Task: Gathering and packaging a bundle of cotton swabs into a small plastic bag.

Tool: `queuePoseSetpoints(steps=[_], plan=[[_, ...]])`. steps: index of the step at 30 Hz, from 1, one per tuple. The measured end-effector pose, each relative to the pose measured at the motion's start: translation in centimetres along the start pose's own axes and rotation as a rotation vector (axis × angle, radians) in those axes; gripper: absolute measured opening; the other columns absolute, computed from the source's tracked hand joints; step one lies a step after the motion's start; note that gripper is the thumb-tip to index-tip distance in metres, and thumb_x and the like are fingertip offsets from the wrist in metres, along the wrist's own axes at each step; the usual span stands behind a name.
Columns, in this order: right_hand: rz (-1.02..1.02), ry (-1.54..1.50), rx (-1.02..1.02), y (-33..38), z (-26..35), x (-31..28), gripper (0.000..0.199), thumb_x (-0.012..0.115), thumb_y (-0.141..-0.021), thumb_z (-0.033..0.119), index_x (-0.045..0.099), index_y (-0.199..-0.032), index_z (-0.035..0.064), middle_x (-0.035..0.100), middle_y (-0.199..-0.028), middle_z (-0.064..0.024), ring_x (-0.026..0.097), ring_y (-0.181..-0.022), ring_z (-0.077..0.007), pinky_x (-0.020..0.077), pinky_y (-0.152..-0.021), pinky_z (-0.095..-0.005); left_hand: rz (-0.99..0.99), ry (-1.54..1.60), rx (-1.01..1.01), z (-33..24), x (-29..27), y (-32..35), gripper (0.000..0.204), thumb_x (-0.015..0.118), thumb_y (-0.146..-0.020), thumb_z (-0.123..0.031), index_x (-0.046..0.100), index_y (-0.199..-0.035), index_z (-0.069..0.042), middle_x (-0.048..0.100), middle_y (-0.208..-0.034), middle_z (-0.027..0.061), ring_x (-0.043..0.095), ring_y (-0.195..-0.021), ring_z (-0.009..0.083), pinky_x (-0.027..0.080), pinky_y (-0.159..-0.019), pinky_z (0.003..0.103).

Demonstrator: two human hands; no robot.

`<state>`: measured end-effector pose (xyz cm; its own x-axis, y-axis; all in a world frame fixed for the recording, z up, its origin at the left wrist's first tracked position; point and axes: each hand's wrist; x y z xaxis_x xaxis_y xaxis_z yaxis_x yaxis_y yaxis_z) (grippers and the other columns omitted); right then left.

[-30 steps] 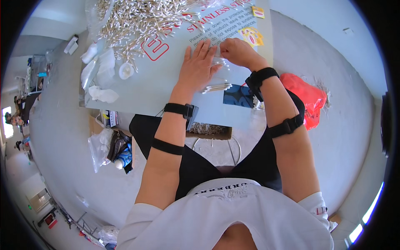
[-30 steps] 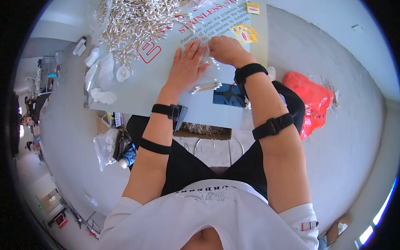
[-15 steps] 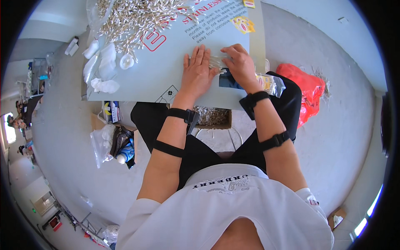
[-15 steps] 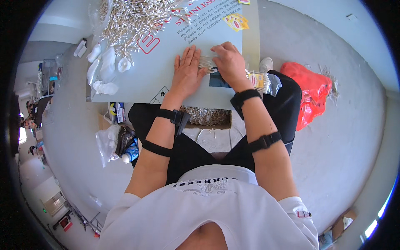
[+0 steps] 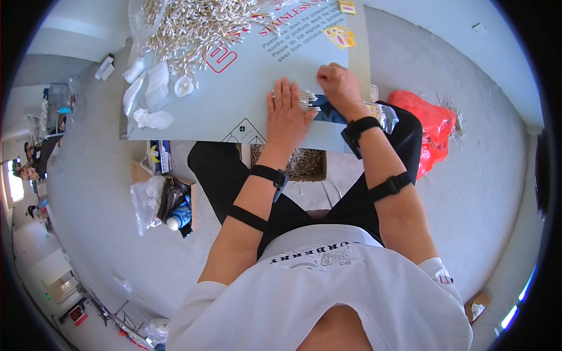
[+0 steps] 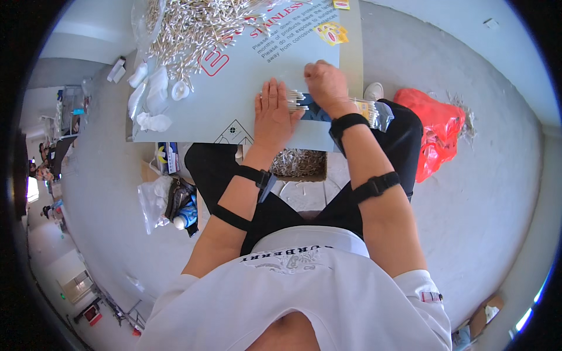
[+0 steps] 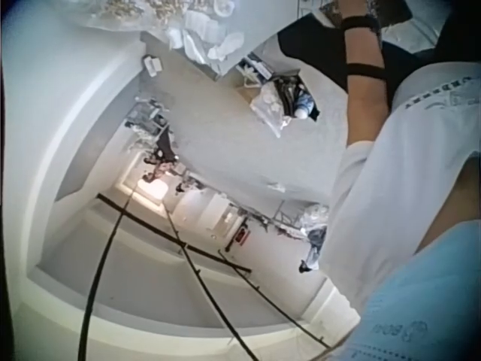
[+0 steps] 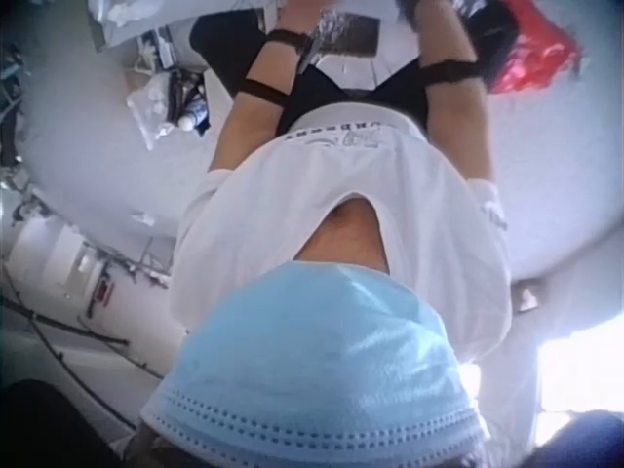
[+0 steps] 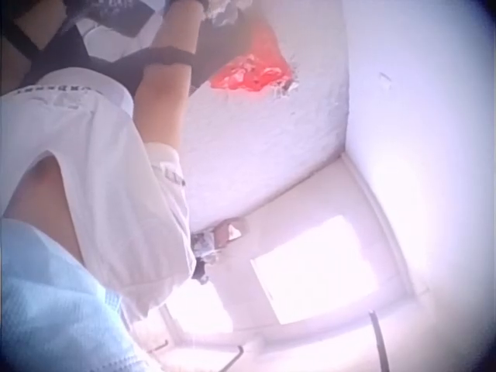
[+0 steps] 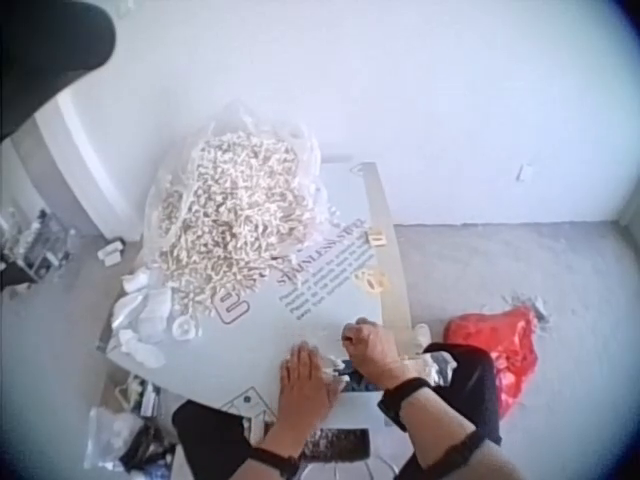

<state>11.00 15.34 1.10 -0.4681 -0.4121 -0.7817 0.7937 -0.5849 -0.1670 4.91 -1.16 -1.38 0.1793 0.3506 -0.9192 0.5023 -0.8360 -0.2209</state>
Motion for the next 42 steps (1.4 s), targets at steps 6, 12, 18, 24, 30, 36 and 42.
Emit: queuePoseSetpoints(steps=[6, 12, 18, 24, 30, 36, 42], plan=[[-0.199, -0.165, -0.031, 2.5, 0.7, 1.8, 0.020, 0.060, -0.077, 0.001, 0.065, -0.095, 0.0023, 0.059, -0.111, -0.0145, 0.057, -0.104, -0.0360, 0.0486, -0.086, -0.0394, 0.019, 0.086, -0.156, -1.5, -1.4, -0.2, 0.063, 0.057, -0.092, -0.029, 0.034, -0.141, 0.003, 0.029, -0.150, 0.0229, 0.025, -0.140, 0.0400, 0.019, -0.114, 0.051], [-0.451, -0.708, 0.151, 5.9, 2.8, 3.9, 0.033, 0.049, -0.095, 0.003, 0.052, -0.126, -0.0024, 0.046, -0.140, -0.0193, 0.045, -0.130, -0.0316, 0.0345, -0.108, -0.0360, -0.320, 0.714, -0.222, 1.1, -0.4, -2.1, 0.048, 0.040, -0.102, -0.022, 0.032, -0.143, 0.001, 0.032, -0.148, 0.0214, 0.031, -0.138, 0.0345, 0.024, -0.114, 0.041], [-0.466, -0.839, 0.214, 5.5, 3.3, 4.7, 0.030, 0.048, -0.097, 0.007, 0.055, -0.124, -0.0034, 0.047, -0.139, -0.0194, 0.044, -0.130, -0.0307, 0.0323, -0.109, -0.0348, -0.330, 0.913, -0.215, -1.4, 1.1, -2.0, 0.051, 0.041, -0.102, -0.029, 0.034, -0.143, 0.001, 0.033, -0.148, 0.0201, 0.031, -0.139, 0.0317, 0.024, -0.114, 0.040], [-0.388, -0.755, 0.215, 6.2, 2.6, 1.9, 0.021, 0.060, -0.089, 0.008, 0.061, -0.107, -0.0027, 0.057, -0.121, -0.0155, 0.056, -0.109, -0.0277, 0.0438, -0.094, -0.0346, -0.355, 1.203, -0.299, 1.3, -0.2, -1.5, 0.051, 0.049, -0.088, -0.001, 0.044, -0.138, 0.000, 0.047, -0.140, 0.0139, 0.041, -0.132, 0.0247, 0.027, -0.114, 0.038], [-0.131, -0.047, -0.174, 8.7, 4.4, 0.0, 0.019, 0.073, -0.069, 0.015, 0.059, -0.078, 0.0068, 0.054, -0.082, -0.0097, 0.057, -0.082, -0.0300, 0.0487, -0.072, -0.0417, -0.218, 1.091, -0.306, 3.9, -1.5, -1.2, 0.043, 0.050, -0.085, -0.001, 0.055, -0.128, -0.001, 0.054, -0.132, 0.0134, 0.050, -0.122, 0.0232, 0.035, -0.108, 0.037], [-0.110, 0.052, -0.137, 8.1, 3.4, 1.8, 0.012, 0.068, -0.075, 0.013, 0.060, -0.078, 0.0052, 0.056, -0.080, -0.0109, 0.059, -0.080, -0.0315, 0.0491, -0.069, -0.0417, -0.189, 0.793, -0.209, 3.5, -1.0, -1.7, 0.038, 0.050, -0.083, 0.001, 0.058, -0.120, -0.003, 0.059, -0.120, 0.0140, 0.053, -0.116, 0.0283, 0.040, -0.101, 0.037], [-0.076, 0.035, -0.113, 4.9, 2.3, -0.4, 0.007, 0.062, -0.079, 0.010, 0.059, -0.073, 0.0055, 0.058, -0.078, -0.0119, 0.061, -0.079, -0.0325, 0.0506, -0.066, -0.0434, -0.179, 0.790, -0.219, 3.7, -1.3, -1.6, 0.037, 0.048, -0.082, 0.006, 0.059, -0.117, -0.002, 0.060, -0.118, 0.0134, 0.054, -0.115, 0.0290, 0.042, -0.100, 0.037]])
Point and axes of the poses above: each hand's wrist, its own y-axis away from the middle knuckle, its own x-axis out of the palm, z = x × y
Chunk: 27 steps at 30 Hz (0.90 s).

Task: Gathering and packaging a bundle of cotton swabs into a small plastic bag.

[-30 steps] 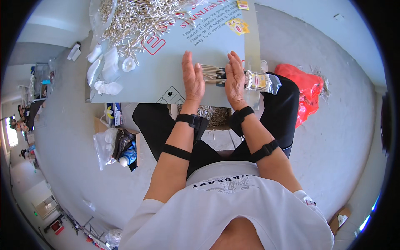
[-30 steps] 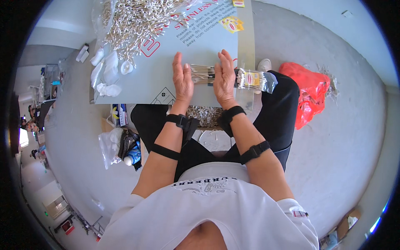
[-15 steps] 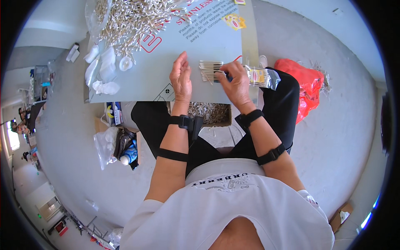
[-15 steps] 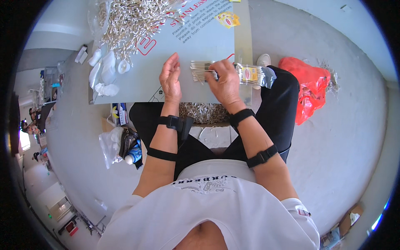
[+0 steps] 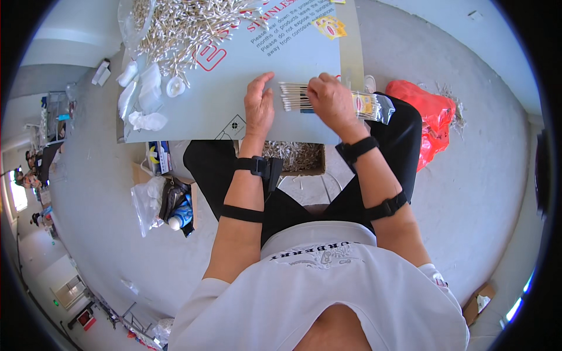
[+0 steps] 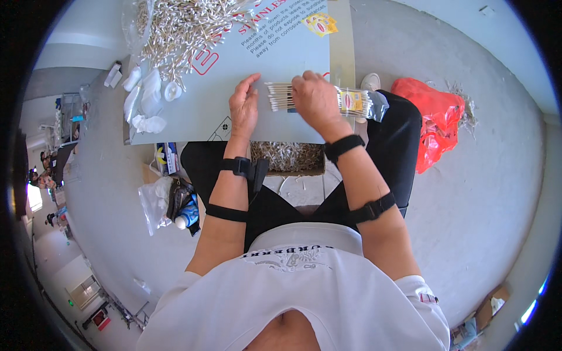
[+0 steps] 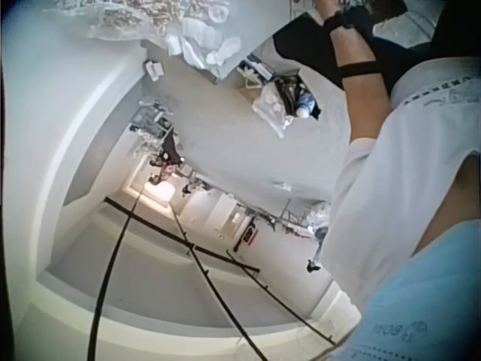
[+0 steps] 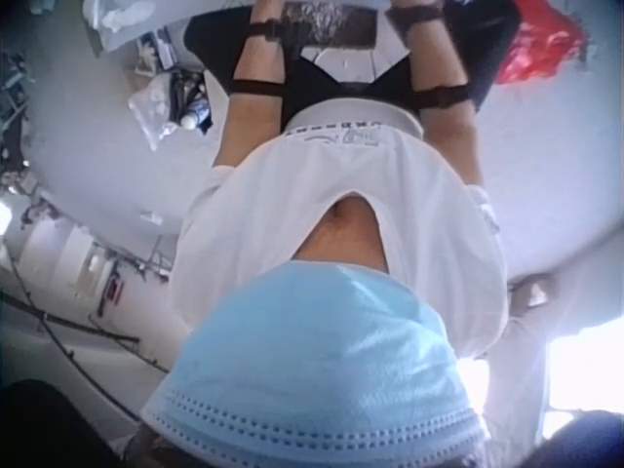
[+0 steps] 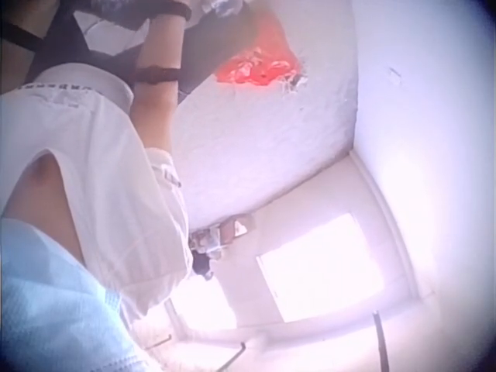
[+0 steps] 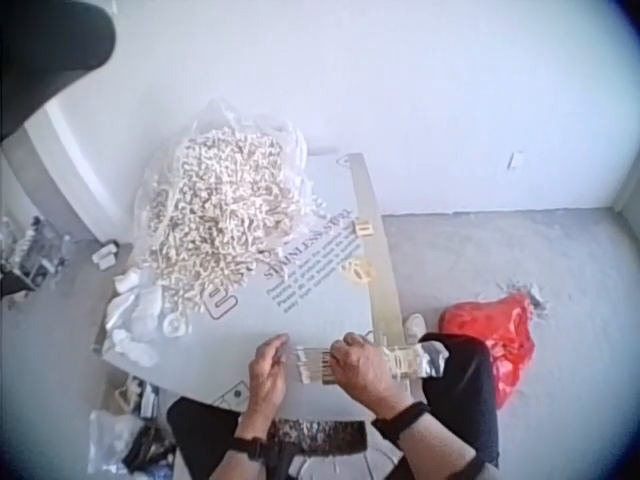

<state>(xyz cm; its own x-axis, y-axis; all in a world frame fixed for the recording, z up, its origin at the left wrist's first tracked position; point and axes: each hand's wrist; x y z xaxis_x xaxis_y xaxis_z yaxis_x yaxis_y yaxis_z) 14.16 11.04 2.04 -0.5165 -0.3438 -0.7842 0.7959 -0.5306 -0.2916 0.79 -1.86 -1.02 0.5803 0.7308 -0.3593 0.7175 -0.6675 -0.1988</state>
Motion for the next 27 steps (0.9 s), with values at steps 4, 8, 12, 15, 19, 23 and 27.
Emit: queuePoseSetpoints(steps=[4, 8, 12, 15, 19, 23, 27], plan=[[0.023, 0.157, -0.055, -2.2, -2.4, 0.1, 0.008, 0.057, -0.081, 0.009, 0.063, -0.077, 0.0061, 0.058, -0.081, -0.0137, 0.061, -0.083, -0.0321, 0.0521, -0.069, -0.0434, 0.017, -0.051, 0.134, -0.4, 0.2, -0.7, 0.036, 0.049, -0.080, 0.008, 0.061, -0.113, -0.002, 0.061, -0.115, 0.0122, 0.053, -0.112, 0.0296, 0.042, -0.098, 0.037], [-0.061, -0.024, -0.007, -2.2, -2.2, 0.8, 0.014, 0.058, -0.077, 0.001, 0.066, -0.087, 0.0046, 0.060, -0.089, -0.0151, 0.061, -0.087, -0.0319, 0.0519, -0.074, -0.0412, 0.041, -0.209, 0.267, -0.3, 0.4, -1.6, 0.036, 0.053, -0.077, 0.008, 0.063, -0.110, -0.004, 0.062, -0.112, 0.0109, 0.052, -0.110, 0.0297, 0.041, -0.097, 0.038], [-0.276, -0.416, 0.190, -0.2, -2.0, 1.7, 0.019, 0.059, -0.073, -0.007, 0.065, -0.089, 0.0013, 0.061, -0.094, -0.0147, 0.062, -0.087, -0.0326, 0.0512, -0.074, -0.0388, 0.106, -0.444, 0.371, -2.1, 1.7, -0.9, 0.035, 0.064, -0.072, 0.002, 0.065, -0.106, -0.007, 0.060, -0.113, 0.0068, 0.049, -0.113, 0.0291, 0.037, -0.098, 0.042], [-0.207, -0.549, 0.385, 1.3, -1.3, 1.1, 0.017, 0.061, -0.073, -0.006, 0.064, -0.089, 0.0003, 0.060, -0.093, -0.0146, 0.062, -0.084, -0.0332, 0.0507, -0.073, -0.0384, 0.130, -0.474, 0.347, -2.3, 1.9, -0.6, 0.036, 0.071, -0.067, -0.001, 0.065, -0.102, -0.009, 0.059, -0.113, 0.0043, 0.047, -0.115, 0.0285, 0.036, -0.097, 0.043], [-0.071, -0.448, 0.202, 1.4, -1.2, 0.8, 0.016, 0.065, -0.072, -0.003, 0.065, -0.088, 0.0003, 0.059, -0.090, -0.0142, 0.061, -0.080, -0.0338, 0.0506, -0.071, -0.0390, 0.114, -0.454, 0.303, -1.7, 2.1, -0.9, 0.033, 0.075, -0.065, -0.003, 0.064, -0.096, -0.010, 0.058, -0.111, 0.0031, 0.048, -0.114, 0.0282, 0.036, -0.095, 0.043], [-0.058, -0.234, 0.077, 1.0, -1.6, 1.2, 0.005, 0.063, -0.075, 0.001, 0.063, -0.080, 0.0006, 0.058, -0.085, -0.0153, 0.061, -0.077, -0.0352, 0.0506, -0.070, -0.0420, 0.125, -0.454, 0.296, -1.5, 2.3, -0.9, 0.033, 0.075, -0.065, -0.003, 0.063, -0.095, -0.009, 0.058, -0.110, 0.0031, 0.049, -0.112, 0.0280, 0.037, -0.095, 0.043], [-0.006, -0.112, 0.121, 0.5, -1.4, 1.3, 0.008, 0.056, -0.080, 0.004, 0.061, -0.075, 0.0010, 0.057, -0.085, -0.0182, 0.061, -0.078, -0.0375, 0.0506, -0.071, -0.0457, 0.106, -0.443, 0.309, -1.3, 2.3, -0.8, 0.030, 0.070, -0.067, 0.002, 0.064, -0.094, -0.009, 0.059, -0.109, 0.0033, 0.050, -0.111, 0.0278, 0.037, -0.094, 0.042]])
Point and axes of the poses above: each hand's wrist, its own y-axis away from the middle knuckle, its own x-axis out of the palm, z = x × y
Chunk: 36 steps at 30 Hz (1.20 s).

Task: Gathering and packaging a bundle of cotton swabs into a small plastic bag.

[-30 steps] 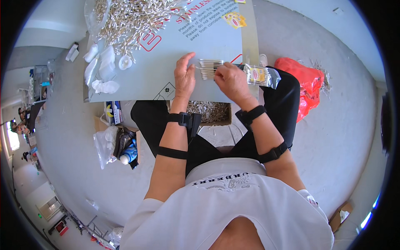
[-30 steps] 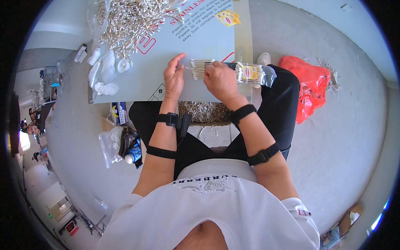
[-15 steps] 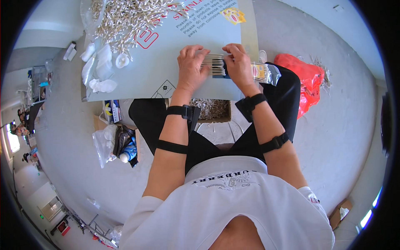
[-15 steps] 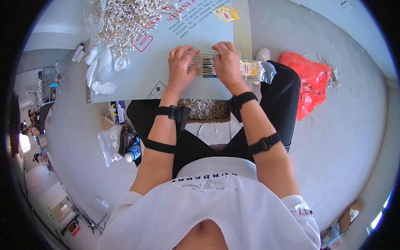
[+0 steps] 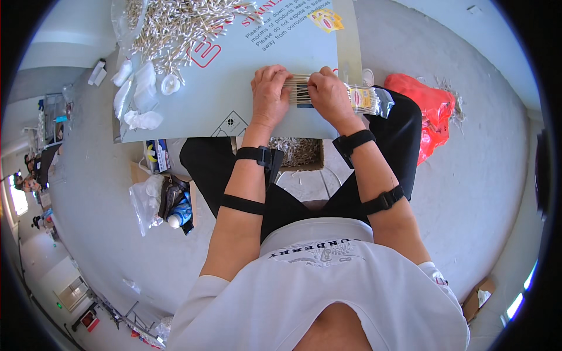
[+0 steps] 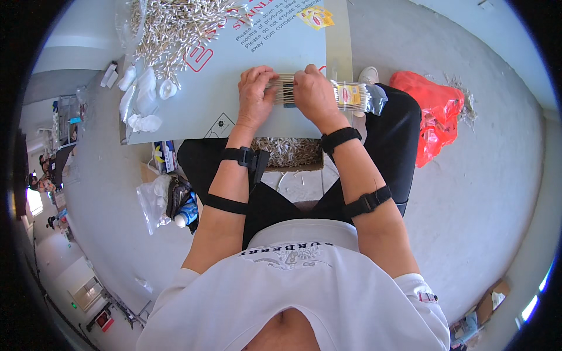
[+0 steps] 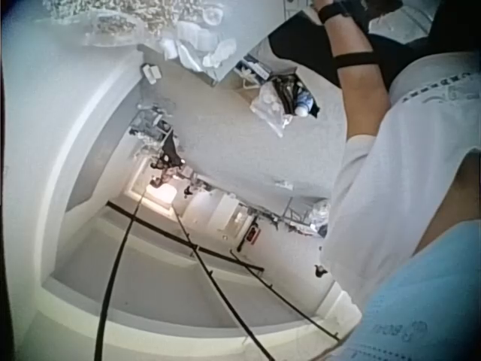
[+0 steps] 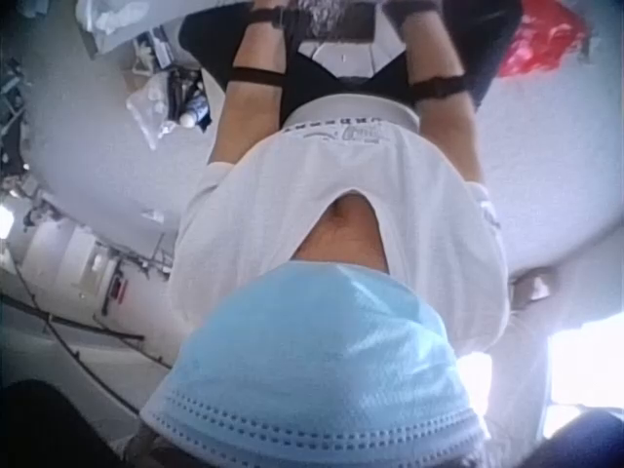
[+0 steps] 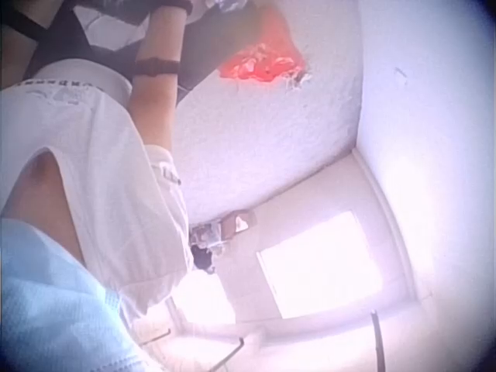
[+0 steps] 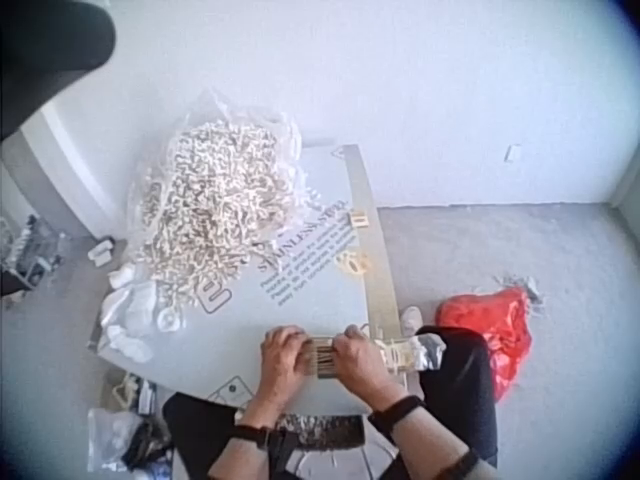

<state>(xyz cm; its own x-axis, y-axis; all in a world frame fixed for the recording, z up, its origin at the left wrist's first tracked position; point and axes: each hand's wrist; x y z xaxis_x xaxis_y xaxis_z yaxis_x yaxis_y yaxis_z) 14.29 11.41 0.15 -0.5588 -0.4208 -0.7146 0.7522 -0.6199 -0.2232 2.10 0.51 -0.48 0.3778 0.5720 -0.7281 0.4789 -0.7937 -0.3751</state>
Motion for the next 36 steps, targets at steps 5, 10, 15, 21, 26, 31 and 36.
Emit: queuePoseSetpoints(steps=[5, 10, 15, 21, 26, 31, 36], plan=[[0.021, 0.077, 0.050, -0.3, 0.0, -0.1, 0.008, 0.055, -0.083, 0.005, 0.061, -0.079, 0.0012, 0.057, -0.086, -0.0195, 0.061, -0.078, -0.0381, 0.0506, -0.070, -0.0471, -0.029, 0.015, 0.026, 0.5, 0.0, -0.3, 0.029, 0.062, -0.069, 0.006, 0.064, -0.093, -0.009, 0.060, -0.105, 0.0039, 0.050, -0.110, 0.0278, 0.038, -0.093, 0.041], [-0.112, -0.037, 0.080, -0.5, 0.2, -0.1, 0.007, 0.056, -0.084, 0.005, 0.060, -0.088, 0.0001, 0.058, -0.091, -0.0188, 0.061, -0.082, -0.0385, 0.0511, -0.073, -0.0460, -0.091, 0.134, -0.004, 0.7, 0.1, -0.9, 0.035, 0.059, -0.074, 0.006, 0.062, -0.106, -0.005, 0.061, -0.110, 0.0093, 0.049, -0.113, 0.0301, 0.041, -0.098, 0.040], [-0.368, -0.427, 0.053, -0.3, 0.6, 1.6, 0.024, 0.053, -0.092, 0.003, 0.057, -0.115, -0.0025, 0.057, -0.121, -0.0212, 0.058, -0.107, -0.0368, 0.0470, -0.092, -0.0371, -0.136, 0.466, -0.134, -0.1, 0.8, -0.7, 0.031, 0.053, -0.091, -0.007, 0.055, -0.121, -0.002, 0.059, -0.120, 0.0135, 0.050, -0.118, 0.0288, 0.040, -0.102, 0.036], [-0.407, -0.550, 0.099, 1.2, 1.2, 3.7, 0.026, 0.048, -0.097, 0.005, 0.054, -0.121, -0.0031, 0.056, -0.126, -0.0191, 0.056, -0.114, -0.0313, 0.0423, -0.099, -0.0343, -0.128, 0.696, -0.259, -2.2, 1.9, 0.1, 0.032, 0.046, -0.100, -0.020, 0.053, -0.125, -0.001, 0.058, -0.121, 0.0133, 0.054, -0.115, 0.0224, 0.039, -0.101, 0.033], [-0.439, -0.684, 0.219, 1.3, 0.6, 3.0, 0.026, 0.049, -0.097, 0.006, 0.055, -0.120, -0.0031, 0.057, -0.125, -0.0176, 0.055, -0.114, -0.0282, 0.0412, -0.100, -0.0324, -0.255, 0.939, -0.340, -1.3, 2.1, 0.5, 0.034, 0.045, -0.101, -0.022, 0.053, -0.125, 0.000, 0.057, -0.122, 0.0123, 0.053, -0.115, 0.0204, 0.039, -0.102, 0.034], [-0.395, -0.728, 0.242, 1.2, 1.2, 3.2, 0.026, 0.049, -0.097, 0.007, 0.056, -0.120, -0.0031, 0.059, -0.122, -0.0159, 0.056, -0.113, -0.0257, 0.0402, -0.101, -0.0324, -0.389, 1.041, -0.382, -2.1, 3.1, 0.2, 0.035, 0.047, -0.101, -0.023, 0.054, -0.124, 0.003, 0.055, -0.122, 0.0131, 0.051, -0.115, 0.0208, 0.038, -0.105, 0.036], [-0.435, -0.708, 0.197, 1.2, 0.3, 3.1, 0.028, 0.048, -0.099, 0.009, 0.056, -0.122, -0.0039, 0.060, -0.121, -0.0138, 0.055, -0.114, -0.0221, 0.0404, -0.102, -0.0306, -0.357, 1.100, -0.404, -1.6, 2.7, 0.4, 0.035, 0.048, -0.100, -0.022, 0.052, -0.126, 0.002, 0.054, -0.126, 0.0136, 0.050, -0.117, 0.0195, 0.038, -0.105, 0.035]])
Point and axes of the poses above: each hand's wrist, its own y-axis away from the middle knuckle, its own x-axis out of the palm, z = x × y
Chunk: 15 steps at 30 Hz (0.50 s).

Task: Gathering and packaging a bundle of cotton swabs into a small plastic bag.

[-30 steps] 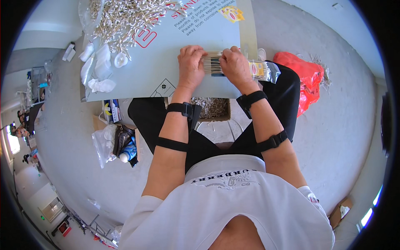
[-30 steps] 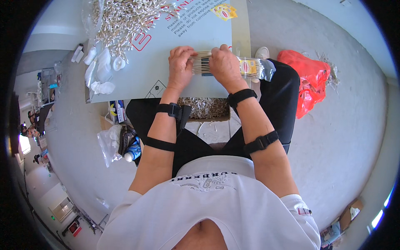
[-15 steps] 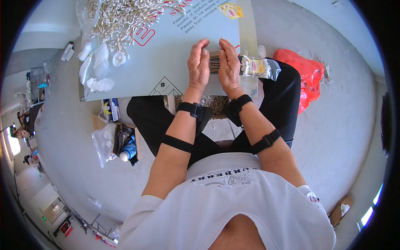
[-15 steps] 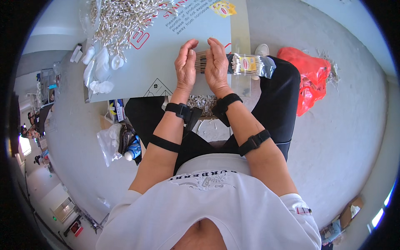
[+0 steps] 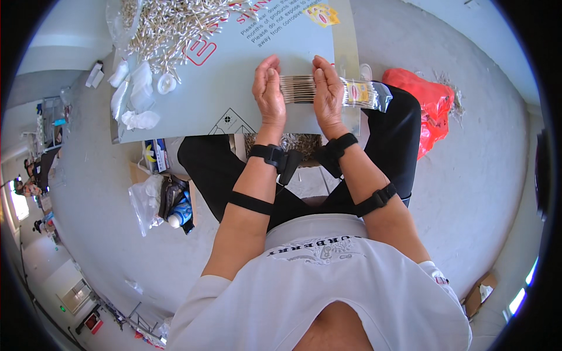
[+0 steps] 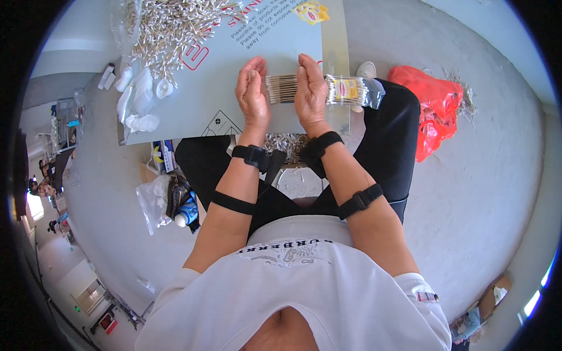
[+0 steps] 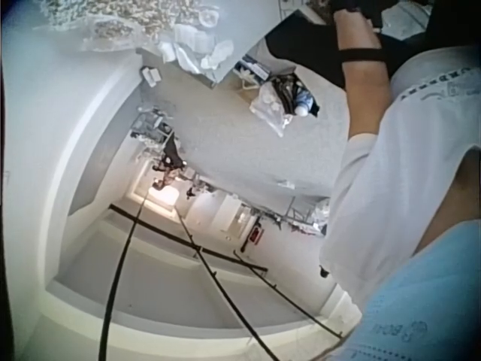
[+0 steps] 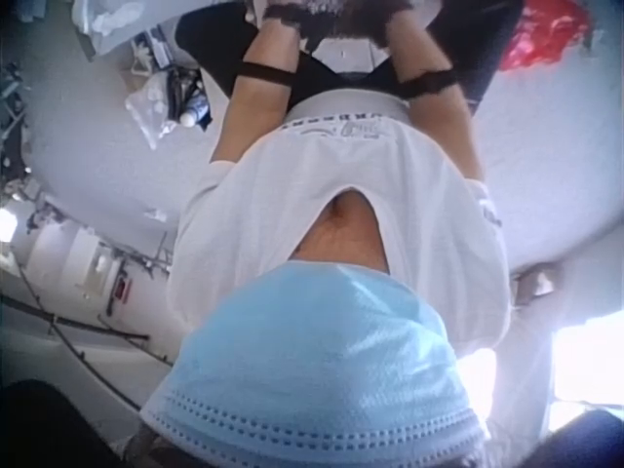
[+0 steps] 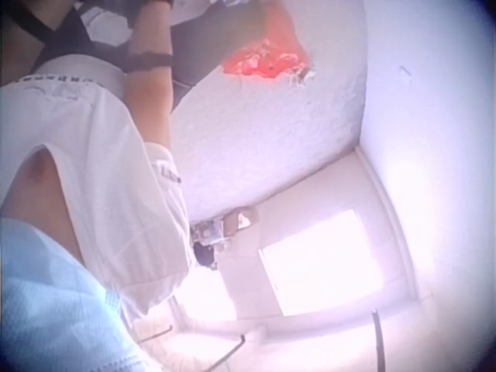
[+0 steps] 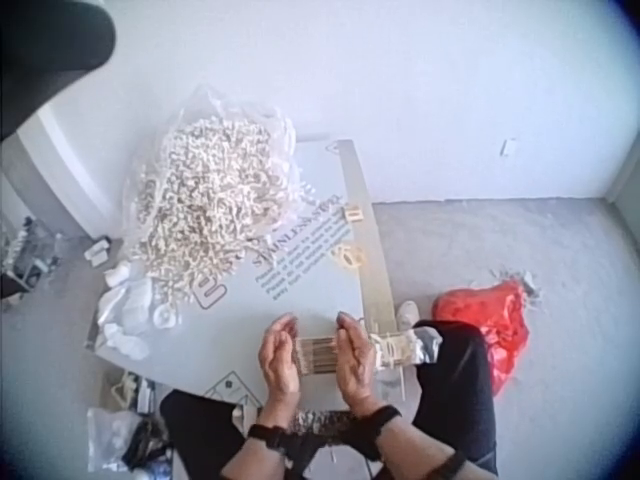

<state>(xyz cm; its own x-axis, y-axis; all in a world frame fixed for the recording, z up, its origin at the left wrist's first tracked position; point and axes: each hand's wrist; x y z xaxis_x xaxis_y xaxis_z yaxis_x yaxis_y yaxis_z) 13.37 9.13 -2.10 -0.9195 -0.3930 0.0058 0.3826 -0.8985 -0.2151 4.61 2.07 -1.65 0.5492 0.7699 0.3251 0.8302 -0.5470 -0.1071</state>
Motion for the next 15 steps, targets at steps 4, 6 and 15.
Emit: queuePoseSetpoints(steps=[4, 6, 15], plan=[[-0.008, -0.197, 0.123, -0.9, 0.6, -2.0, 0.030, 0.046, -0.101, 0.010, 0.055, -0.125, -0.0056, 0.059, -0.122, -0.0126, 0.055, -0.115, -0.0187, 0.0416, -0.103, -0.0288, 0.027, -0.130, 0.020, -1.1, -2.0, -0.1, 0.037, 0.050, -0.098, -0.018, 0.051, -0.129, 0.002, 0.053, -0.133, 0.0143, 0.047, -0.127, 0.0237, 0.034, -0.109, 0.039], [-0.031, -0.272, 0.127, -1.0, 1.1, -2.6, 0.032, 0.047, -0.101, 0.011, 0.053, -0.126, -0.0074, 0.059, -0.121, -0.0140, 0.055, -0.116, -0.0197, 0.0422, -0.104, -0.0298, 0.204, -0.485, 0.109, -1.7, -2.6, 0.6, 0.049, 0.055, -0.095, -0.022, 0.042, -0.138, -0.001, 0.042, -0.144, 0.0154, 0.039, -0.134, 0.0265, 0.027, -0.112, 0.043], [0.279, 0.614, -0.170, -1.6, 2.7, -3.4, 0.010, 0.064, -0.079, 0.008, 0.070, -0.088, 0.0095, 0.063, -0.091, -0.0102, 0.060, -0.092, -0.0306, 0.0497, -0.078, -0.0376, 0.597, -1.476, 0.258, -2.7, -1.4, 3.5, 0.071, 0.054, -0.092, -0.041, 0.027, -0.149, -0.007, 0.021, -0.157, 0.0141, 0.019, -0.145, 0.0282, 0.013, -0.116, 0.052]])
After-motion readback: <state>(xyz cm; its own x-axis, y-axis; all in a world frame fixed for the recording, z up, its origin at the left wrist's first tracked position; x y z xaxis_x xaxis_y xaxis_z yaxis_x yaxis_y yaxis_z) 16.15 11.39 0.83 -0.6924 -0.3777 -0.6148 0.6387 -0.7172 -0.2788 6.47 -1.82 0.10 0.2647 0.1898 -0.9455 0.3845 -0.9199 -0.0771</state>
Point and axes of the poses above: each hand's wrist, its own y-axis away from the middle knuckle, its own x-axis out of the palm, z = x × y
